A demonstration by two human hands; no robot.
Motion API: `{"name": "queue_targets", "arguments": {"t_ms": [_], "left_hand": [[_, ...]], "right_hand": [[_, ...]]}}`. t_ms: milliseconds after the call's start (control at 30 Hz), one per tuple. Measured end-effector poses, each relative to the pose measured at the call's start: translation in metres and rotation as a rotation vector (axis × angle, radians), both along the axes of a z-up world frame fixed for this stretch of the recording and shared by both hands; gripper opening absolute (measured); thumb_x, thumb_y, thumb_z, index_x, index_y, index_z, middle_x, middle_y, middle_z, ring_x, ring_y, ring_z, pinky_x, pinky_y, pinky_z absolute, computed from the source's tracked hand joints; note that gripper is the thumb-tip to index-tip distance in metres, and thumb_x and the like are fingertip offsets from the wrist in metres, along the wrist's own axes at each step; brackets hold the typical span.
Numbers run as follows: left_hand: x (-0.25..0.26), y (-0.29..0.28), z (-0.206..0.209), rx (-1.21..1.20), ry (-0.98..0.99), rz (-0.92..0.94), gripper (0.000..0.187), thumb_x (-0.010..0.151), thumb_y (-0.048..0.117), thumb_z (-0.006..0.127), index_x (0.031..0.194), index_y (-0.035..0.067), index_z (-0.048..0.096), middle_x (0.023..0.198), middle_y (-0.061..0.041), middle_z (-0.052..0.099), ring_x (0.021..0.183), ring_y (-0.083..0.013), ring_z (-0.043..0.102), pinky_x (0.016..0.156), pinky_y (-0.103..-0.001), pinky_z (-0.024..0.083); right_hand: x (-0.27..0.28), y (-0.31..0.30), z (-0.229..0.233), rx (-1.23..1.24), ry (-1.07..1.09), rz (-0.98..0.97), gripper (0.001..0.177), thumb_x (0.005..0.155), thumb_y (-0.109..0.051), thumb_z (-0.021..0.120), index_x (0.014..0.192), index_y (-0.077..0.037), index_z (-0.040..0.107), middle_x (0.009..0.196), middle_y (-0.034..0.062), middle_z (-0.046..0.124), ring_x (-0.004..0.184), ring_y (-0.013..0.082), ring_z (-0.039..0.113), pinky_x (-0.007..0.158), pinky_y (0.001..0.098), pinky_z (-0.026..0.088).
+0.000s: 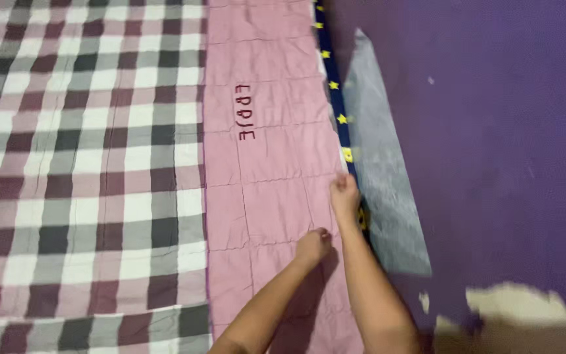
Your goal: The person places several pillows and a folded blanket onto the bed and then pulls the covers up to smooth them.
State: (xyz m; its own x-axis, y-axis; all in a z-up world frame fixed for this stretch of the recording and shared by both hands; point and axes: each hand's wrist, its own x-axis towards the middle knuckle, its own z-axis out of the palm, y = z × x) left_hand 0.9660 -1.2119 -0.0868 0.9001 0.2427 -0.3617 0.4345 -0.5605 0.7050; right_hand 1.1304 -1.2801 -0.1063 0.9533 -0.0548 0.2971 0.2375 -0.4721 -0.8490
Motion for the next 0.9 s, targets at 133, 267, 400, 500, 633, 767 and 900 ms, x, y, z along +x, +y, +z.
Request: {"name": "queue_targets", "arguments": {"t_ms": [133,267,400,500,633,767,900], "left_hand": [[0.062,-0.026,-0.002,0.017,-0.098,0.01,0.036,0.096,0.028,0.059,0.126,0.009,0.066,0.118,-0.023,0.069,0.109,-0.041,0.065,0.092,-0.051,0.052],[0.104,-0.013,0.013,0.013,-0.113,0.077,0.04,0.099,0.026,0.055,0.136,0.011,0.059,0.131,-0.022,0.063,0.114,-0.0421,0.063,0.096,-0.05,0.051],[0.136,0.005,0.015,0.291,-0.085,0.007,0.044,0.096,0.019,0.054,0.14,0.014,0.056,0.145,-0.017,0.048,0.132,-0.0402,0.048,0.103,-0.054,0.045],[0.167,0.003,0.0,0.697,-0.245,-0.015,0.05,0.085,0.023,0.057,0.134,0.013,0.056,0.148,-0.016,0.043,0.133,-0.041,0.041,0.097,-0.065,0.039],[0.207,-0.004,-0.019,0.566,-0.046,0.02,0.05,0.094,0.031,0.054,0.137,0.006,0.052,0.142,-0.022,0.044,0.127,-0.0467,0.042,0.094,-0.071,0.037],[0.25,0.008,-0.052,0.614,0.135,0.06,0.04,0.101,0.029,0.05,0.133,0.006,0.056,0.126,-0.017,0.055,0.115,-0.039,0.053,0.085,-0.063,0.049],[0.273,0.022,-0.104,0.704,-0.035,0.051,0.027,0.098,0.027,0.053,0.111,0.009,0.069,0.108,-0.015,0.066,0.094,-0.0368,0.065,0.073,-0.05,0.056]], "right_hand": [[0.111,0.042,0.003,0.592,0.577,0.17,0.051,0.092,-0.006,0.057,0.142,-0.01,0.047,0.091,0.0118,0.074,0.074,0.0246,0.068,0.062,0.0396,0.053],[0.165,0.063,0.009,0.952,0.847,0.066,0.079,0.095,-0.011,0.055,0.156,-0.022,0.006,0.098,0.0165,0.07,0.085,0.0328,0.071,0.075,0.0499,0.058],[0.208,0.076,-0.023,1.047,0.938,0.056,0.071,0.098,-0.015,0.053,0.153,-0.019,0.009,0.112,0.0208,0.067,0.098,0.0389,0.07,0.084,0.0563,0.057],[0.249,0.079,-0.068,1.283,1.001,0.175,0.044,0.097,-0.017,0.051,0.137,-0.007,0.035,0.114,0.0248,0.065,0.099,0.0438,0.071,0.086,0.061,0.059],[0.281,0.087,-0.097,1.238,0.975,0.216,0.028,0.099,-0.014,0.051,0.124,-0.002,0.046,0.121,0.0265,0.065,0.107,0.0441,0.071,0.095,0.0611,0.059],[0.296,0.104,-0.098,1.214,1.038,0.188,0.028,0.096,-0.014,0.053,0.123,-0.006,0.052,0.112,0.023,0.068,0.106,0.0428,0.07,0.092,0.058,0.06],[0.305,0.116,-0.101,1.069,0.858,0.169,0.024,0.096,-0.012,0.068,0.117,-0.004,0.061,0.107,0.0107,0.066,0.098,0.0294,0.065,0.083,0.048,0.056]]}}
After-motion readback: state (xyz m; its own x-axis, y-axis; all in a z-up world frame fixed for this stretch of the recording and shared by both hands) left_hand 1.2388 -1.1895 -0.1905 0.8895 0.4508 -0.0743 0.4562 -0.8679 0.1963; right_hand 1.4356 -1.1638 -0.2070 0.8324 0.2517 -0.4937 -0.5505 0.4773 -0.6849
